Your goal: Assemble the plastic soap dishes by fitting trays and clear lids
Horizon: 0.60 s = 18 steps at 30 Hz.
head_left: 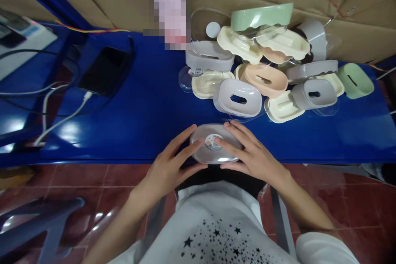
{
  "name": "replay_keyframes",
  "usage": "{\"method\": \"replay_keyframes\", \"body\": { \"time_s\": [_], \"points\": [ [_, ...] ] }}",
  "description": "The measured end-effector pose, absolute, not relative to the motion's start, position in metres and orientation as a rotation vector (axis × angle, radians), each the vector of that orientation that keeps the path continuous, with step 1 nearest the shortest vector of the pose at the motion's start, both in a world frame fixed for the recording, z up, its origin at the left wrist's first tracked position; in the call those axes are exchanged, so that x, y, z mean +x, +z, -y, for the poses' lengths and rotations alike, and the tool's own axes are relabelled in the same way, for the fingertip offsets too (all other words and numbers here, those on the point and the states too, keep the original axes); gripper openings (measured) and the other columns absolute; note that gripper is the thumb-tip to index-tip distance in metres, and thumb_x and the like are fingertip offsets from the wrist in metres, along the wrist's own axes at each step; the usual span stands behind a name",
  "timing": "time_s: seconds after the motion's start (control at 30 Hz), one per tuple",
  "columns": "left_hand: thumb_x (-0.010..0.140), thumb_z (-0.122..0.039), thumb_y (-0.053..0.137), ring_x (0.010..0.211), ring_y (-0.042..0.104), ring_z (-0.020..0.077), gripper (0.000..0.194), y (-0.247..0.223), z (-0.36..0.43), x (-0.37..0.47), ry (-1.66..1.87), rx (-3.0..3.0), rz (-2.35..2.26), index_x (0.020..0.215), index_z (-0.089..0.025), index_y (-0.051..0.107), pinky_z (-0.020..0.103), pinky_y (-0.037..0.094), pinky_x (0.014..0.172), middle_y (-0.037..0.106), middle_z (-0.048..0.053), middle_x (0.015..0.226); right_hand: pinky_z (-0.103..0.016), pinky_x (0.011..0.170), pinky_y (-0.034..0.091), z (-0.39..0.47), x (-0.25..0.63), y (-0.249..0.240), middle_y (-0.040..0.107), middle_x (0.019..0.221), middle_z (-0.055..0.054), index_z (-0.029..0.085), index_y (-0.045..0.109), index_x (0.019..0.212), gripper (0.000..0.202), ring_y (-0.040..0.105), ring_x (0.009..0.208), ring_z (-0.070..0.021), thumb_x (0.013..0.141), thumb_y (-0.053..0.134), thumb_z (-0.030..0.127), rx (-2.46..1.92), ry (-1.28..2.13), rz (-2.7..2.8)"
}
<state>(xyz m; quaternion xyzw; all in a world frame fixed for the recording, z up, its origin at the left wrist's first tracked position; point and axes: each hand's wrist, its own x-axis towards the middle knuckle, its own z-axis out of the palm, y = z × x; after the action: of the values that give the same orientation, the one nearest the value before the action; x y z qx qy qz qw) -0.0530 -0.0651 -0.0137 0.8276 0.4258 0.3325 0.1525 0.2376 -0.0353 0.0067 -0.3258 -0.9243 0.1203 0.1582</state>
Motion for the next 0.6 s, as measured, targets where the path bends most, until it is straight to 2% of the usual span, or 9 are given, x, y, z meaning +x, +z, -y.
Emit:
{"method": "replay_keyframes", "body": {
  "time_s": [0.23, 0.47, 0.6],
  "points": [
    [0.094, -0.038, 0.082, 0.145, 0.061, 0.0341, 0.071, -0.013, 0.074, -0.05, 0.955, 2.241, -1.347, 0.157, -0.031, 0.05, 0.052, 0.063, 0.11, 0.051, 0.013, 0.167, -0.063, 0.129, 0.042, 0.034, 0.233, -0.003, 0.034, 0.176, -0.011, 0.037, 0.038, 0.168, 0.077, 0.017, 0.169, -0.0379, 0.1, 0.075, 0.042, -0.886, 0.317, 2.64],
    [0.091, -0.043, 0.085, 0.14, 0.065, 0.0347, 0.065, -0.016, 0.077, -0.051, 0.979, 2.179, -1.391, 0.148, -0.03, 0.057, 0.055, 0.065, 0.106, 0.056, 0.012, 0.162, -0.061, 0.131, 0.04, 0.035, 0.236, -0.007, 0.034, 0.177, -0.009, 0.035, 0.041, 0.166, 0.072, 0.012, 0.17, -0.0371, 0.102, 0.072, 0.035, -0.819, 0.343, 2.618],
    [0.089, -0.047, 0.087, 0.14, 0.065, 0.0352, 0.066, -0.017, 0.076, -0.052, 0.98, 2.149, -1.415, 0.145, -0.028, 0.058, 0.057, 0.063, 0.109, 0.059, 0.013, 0.159, -0.06, 0.131, 0.04, 0.033, 0.234, -0.004, 0.035, 0.176, -0.011, 0.032, 0.044, 0.165, 0.068, 0.016, 0.169, -0.0364, 0.103, 0.07, 0.041, -0.828, 0.407, 2.609]
  ]
}}
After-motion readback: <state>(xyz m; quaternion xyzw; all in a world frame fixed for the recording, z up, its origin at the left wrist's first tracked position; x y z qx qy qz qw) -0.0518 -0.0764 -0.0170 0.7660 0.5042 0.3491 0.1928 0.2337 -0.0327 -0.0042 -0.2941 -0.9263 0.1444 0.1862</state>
